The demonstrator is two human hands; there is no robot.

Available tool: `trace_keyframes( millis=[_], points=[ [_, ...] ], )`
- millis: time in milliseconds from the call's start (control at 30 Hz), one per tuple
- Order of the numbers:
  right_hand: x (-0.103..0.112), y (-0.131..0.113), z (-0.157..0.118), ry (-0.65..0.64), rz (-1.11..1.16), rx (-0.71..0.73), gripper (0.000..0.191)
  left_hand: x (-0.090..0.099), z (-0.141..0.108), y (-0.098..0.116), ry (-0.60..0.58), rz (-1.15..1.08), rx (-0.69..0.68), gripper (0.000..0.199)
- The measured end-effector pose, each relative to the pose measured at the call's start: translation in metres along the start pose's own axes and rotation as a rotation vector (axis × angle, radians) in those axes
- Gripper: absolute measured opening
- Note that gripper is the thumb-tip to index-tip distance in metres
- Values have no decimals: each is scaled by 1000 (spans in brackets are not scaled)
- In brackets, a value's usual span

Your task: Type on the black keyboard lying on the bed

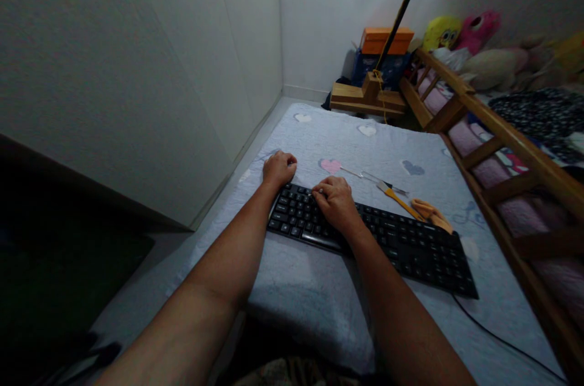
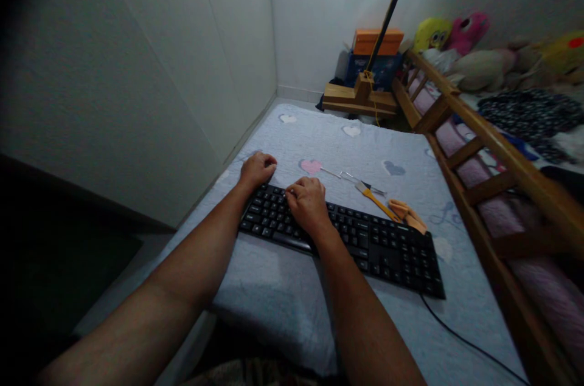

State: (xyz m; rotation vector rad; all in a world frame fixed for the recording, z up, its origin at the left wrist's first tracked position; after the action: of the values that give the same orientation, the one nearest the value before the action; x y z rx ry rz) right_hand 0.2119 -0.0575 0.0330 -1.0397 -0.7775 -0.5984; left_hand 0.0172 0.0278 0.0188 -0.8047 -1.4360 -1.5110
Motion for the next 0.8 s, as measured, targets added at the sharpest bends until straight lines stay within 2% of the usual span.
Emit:
trace_keyframes(
  millis=[800],
  points=[
    [0, 4, 1, 28, -3, -14, 22, 0, 0, 1, 10, -16, 1, 27]
  ],
)
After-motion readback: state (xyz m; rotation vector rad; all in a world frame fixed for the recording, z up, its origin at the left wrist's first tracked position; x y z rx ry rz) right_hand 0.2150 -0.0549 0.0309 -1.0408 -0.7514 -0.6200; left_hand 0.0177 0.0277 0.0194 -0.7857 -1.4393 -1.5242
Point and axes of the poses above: each hand's wrist, its own z-axis towards the middle knuckle, its own x-axis out of the back of the hand, y = z × x, the point moved 4 cm from there along z, towards the middle knuckle, and after that the axes turned 5 degrees about y, right-handed, at the moved point
